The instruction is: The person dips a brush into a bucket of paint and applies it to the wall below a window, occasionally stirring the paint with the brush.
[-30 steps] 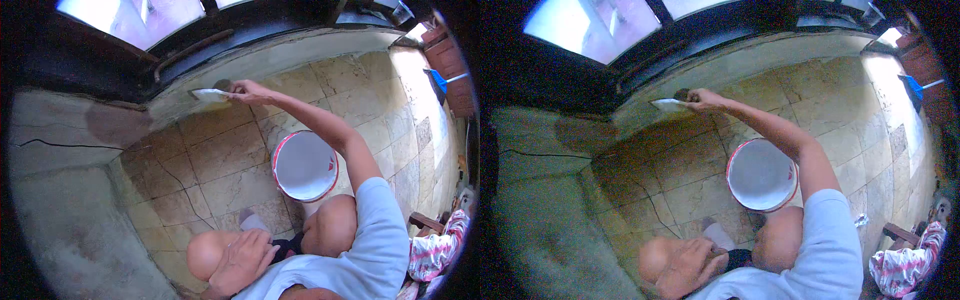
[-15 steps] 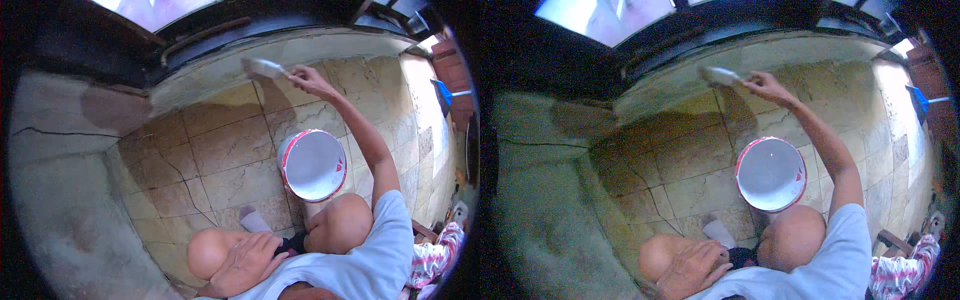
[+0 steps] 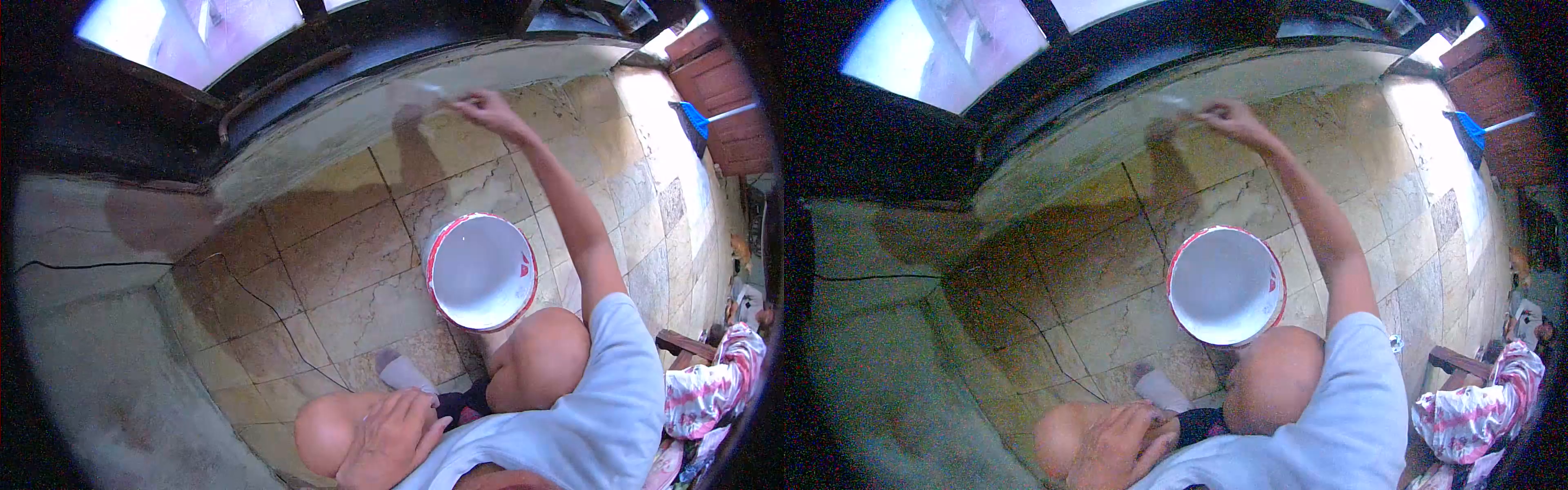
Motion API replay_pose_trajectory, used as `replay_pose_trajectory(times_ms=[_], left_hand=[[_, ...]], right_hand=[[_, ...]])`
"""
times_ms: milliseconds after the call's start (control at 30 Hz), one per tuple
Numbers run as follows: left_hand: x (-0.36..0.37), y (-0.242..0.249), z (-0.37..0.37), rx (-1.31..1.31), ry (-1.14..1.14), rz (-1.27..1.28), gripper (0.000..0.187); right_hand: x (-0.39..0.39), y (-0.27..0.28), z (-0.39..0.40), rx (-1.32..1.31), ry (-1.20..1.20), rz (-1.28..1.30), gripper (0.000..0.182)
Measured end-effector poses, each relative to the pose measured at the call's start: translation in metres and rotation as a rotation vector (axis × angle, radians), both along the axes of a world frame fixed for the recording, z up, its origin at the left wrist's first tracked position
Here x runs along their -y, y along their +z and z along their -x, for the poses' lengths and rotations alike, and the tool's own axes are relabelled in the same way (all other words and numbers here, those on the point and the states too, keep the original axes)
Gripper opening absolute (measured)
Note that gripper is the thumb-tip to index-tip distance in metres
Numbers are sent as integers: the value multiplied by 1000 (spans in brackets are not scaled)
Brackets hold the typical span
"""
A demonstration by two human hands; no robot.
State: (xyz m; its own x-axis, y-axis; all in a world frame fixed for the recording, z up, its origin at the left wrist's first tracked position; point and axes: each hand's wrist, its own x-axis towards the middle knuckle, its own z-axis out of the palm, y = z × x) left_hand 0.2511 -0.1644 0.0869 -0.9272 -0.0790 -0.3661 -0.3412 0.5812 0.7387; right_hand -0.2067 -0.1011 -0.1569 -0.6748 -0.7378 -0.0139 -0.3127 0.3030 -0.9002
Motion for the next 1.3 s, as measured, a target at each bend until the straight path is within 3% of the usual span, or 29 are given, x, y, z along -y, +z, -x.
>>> replay_pose_trajectory(times_ms=[167, 267, 367, 467, 567, 600, 800, 933, 1100, 1300], left_hand=[[0, -5, 3, 3, -22, 1, 24], [-2, -8, 5, 17, -35, 32, 27], [-5, -7, 8, 54, -41, 32, 27], [-2, 6, 17, 100, -52, 0, 27], [-7, 3, 6, 53, -16, 31, 27], [-10, 0, 2, 21, 0, 51, 27], [-2, 17, 19, 76, -29, -71, 27], [-3, -1, -4, 2, -27, 25, 27], [-3, -5, -14, -27, -36, 42, 27], [0, -7, -13, -33, -51, 51, 26]], right_hand=[[-91, 31, -3, 164, -418, -42, 24], [-93, -16, -12, 48, -533, -16, 26], [-53, -9, -54, 492, -587, 317, 31], [-19, -14, -65, 624, -580, 424, 35], [12, -4, -82, 483, -505, 285, 36], [15, 18, -94, 551, -407, 184, 38], [65, 21, -158, 404, 171, 34, 38], [66, 26, -152, 356, 467, -27, 39], [23, 13, -63, 258, 210, -5, 39], [-83, 20, -19, 414, -241, 194, 36]])
